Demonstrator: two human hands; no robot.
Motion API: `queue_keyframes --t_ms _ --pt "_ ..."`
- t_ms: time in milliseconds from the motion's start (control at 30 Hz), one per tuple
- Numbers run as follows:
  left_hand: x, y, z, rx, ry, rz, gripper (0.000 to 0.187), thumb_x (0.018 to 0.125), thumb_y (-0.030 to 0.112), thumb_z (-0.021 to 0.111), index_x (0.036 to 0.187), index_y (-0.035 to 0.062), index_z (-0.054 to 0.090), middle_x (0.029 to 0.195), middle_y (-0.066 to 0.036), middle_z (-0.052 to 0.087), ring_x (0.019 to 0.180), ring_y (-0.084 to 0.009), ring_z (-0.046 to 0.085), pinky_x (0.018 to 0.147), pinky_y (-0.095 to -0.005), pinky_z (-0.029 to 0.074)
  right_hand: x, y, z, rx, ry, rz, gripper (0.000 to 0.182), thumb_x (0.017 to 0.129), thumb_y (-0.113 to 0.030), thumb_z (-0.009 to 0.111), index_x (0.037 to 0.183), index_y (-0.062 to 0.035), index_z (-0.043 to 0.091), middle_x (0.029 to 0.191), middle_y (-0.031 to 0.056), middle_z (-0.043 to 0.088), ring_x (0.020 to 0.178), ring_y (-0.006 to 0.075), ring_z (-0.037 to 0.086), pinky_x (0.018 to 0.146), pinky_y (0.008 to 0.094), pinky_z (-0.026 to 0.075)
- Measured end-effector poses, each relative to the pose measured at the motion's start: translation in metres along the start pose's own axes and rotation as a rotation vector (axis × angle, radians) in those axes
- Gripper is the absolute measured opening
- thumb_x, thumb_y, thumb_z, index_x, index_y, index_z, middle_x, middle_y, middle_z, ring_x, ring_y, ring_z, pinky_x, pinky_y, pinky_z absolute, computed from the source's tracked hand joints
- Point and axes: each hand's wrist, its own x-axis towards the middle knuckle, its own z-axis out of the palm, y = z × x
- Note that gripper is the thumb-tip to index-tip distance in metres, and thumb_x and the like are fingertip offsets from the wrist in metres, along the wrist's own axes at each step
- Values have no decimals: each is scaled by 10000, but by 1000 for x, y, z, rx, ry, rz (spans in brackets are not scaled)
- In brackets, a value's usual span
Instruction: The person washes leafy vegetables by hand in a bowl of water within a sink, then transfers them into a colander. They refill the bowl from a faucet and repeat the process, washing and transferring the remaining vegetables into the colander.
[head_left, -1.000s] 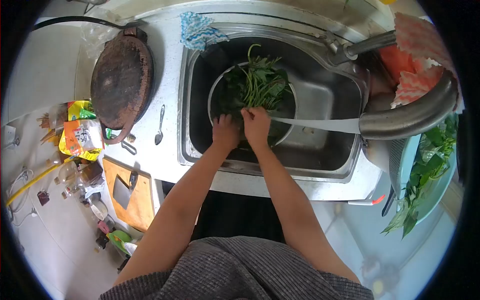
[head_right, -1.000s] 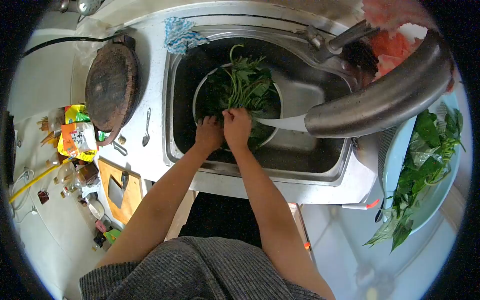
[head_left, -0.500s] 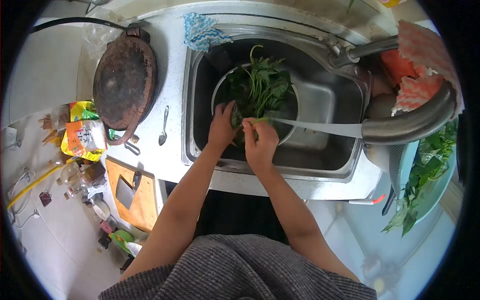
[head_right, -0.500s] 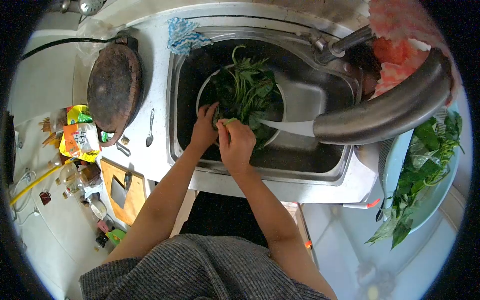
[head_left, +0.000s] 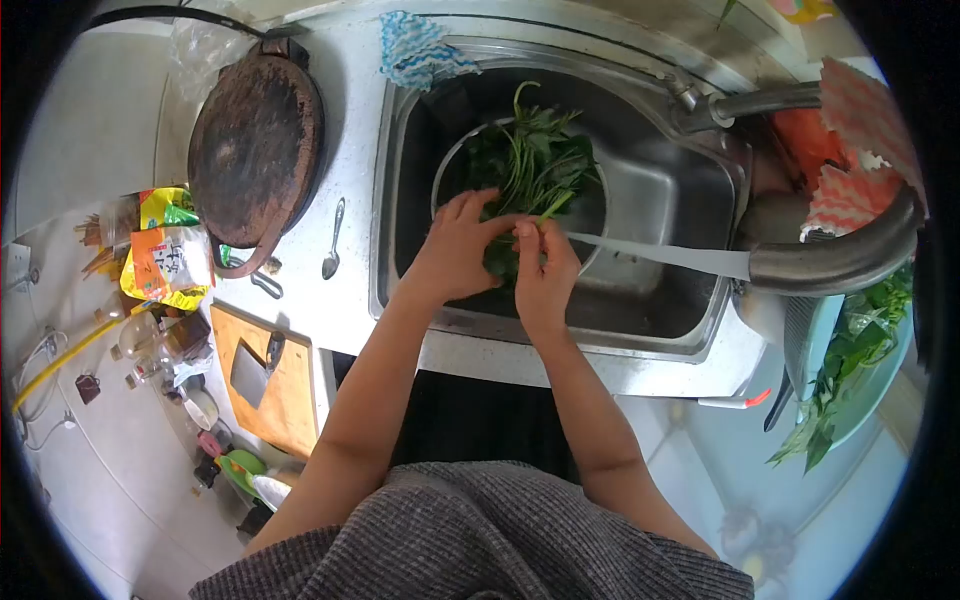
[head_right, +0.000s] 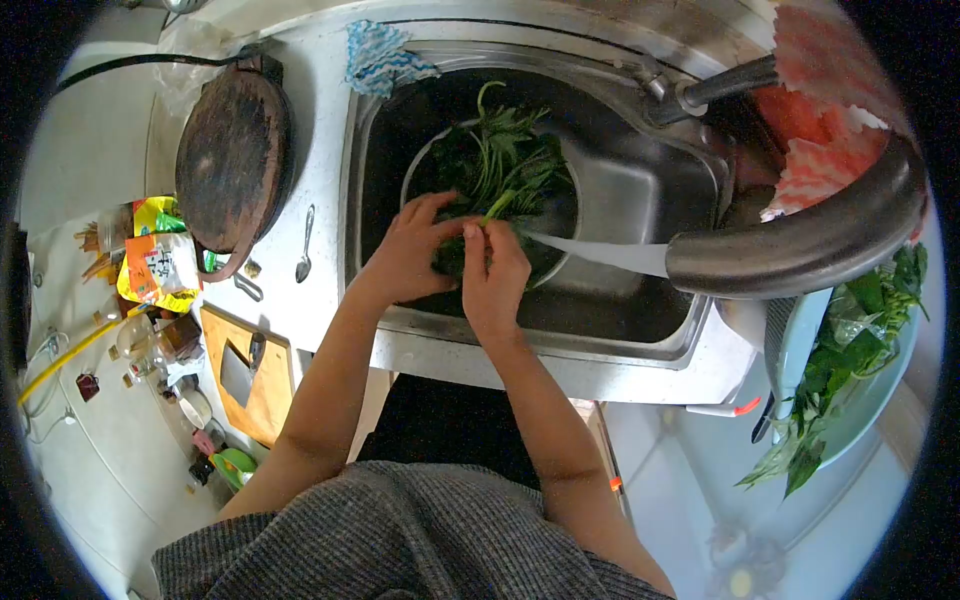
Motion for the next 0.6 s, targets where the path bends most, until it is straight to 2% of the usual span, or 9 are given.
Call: queue_keyframes --t_ms 33,67,167,267,367,467,600 --pt "1 -14 12 -17 -49 20 531 622 -26 575 1136 110 588 1133 -117 560 1117 -309 482 947 -353 395 -1 -3 -1 -5 15 -40 214 931 -177 499 862 12 573 773 57 609 655 99 546 586 236 424" --pt "10 -37 24 -362 -200 -131 461 651 37 599 1109 92 610 1080 -151 597 1059 -325 531 928 -364 411 -2 -4 -2 -11 30 -82 223 935 -186 494 867 10 573 768 56 609 658 98 546 589 238 421" --pt "30 -74 41 -677 -156 -562 404 709 204 632 1096 88 623 1074 -179 606 1014 -338 561 895 -377 436 -4 -2 -5 51 46 13 231 943 -191 469 876 5 573 764 56 608 666 95 546 597 242 416" --pt "52 -74 74 -320 -278 -650 444 728 390 636 1051 85 651 1104 -173 599 1026 -312 567 871 -368 453 -7 -5 -6 66 1 12 233 946 -186 452 875 3 568 760 52 601 670 93 548 602 234 410" --pt "59 -76 70 -120 -552 -524 516 718 485 630 1026 72 661 1107 -169 598 1020 -304 574 859 -369 458 -16 -14 -16 -20 -18 15 224 945 -164 443 880 14 564 798 64 593 677 107 549 639 232 421" --pt "48 -91 81 -249 -146 -579 461 728 431 655 993 54 670 1073 -166 614 992 -292 591 847 -364 463 -21 -14 -20 126 123 -78 165 922 -103 445 867 7 555 788 99 586 673 166 560 625 263 444" --pt "38 -106 88 -428 72 -580 363 776 305 654 1030 46 649 1057 -156 621 977 -283 596 835 -367 464 -21 -16 -28 168 159 -238 153 910 -78 430 860 12 543 802 113 588 687 186 561 631 284 458"
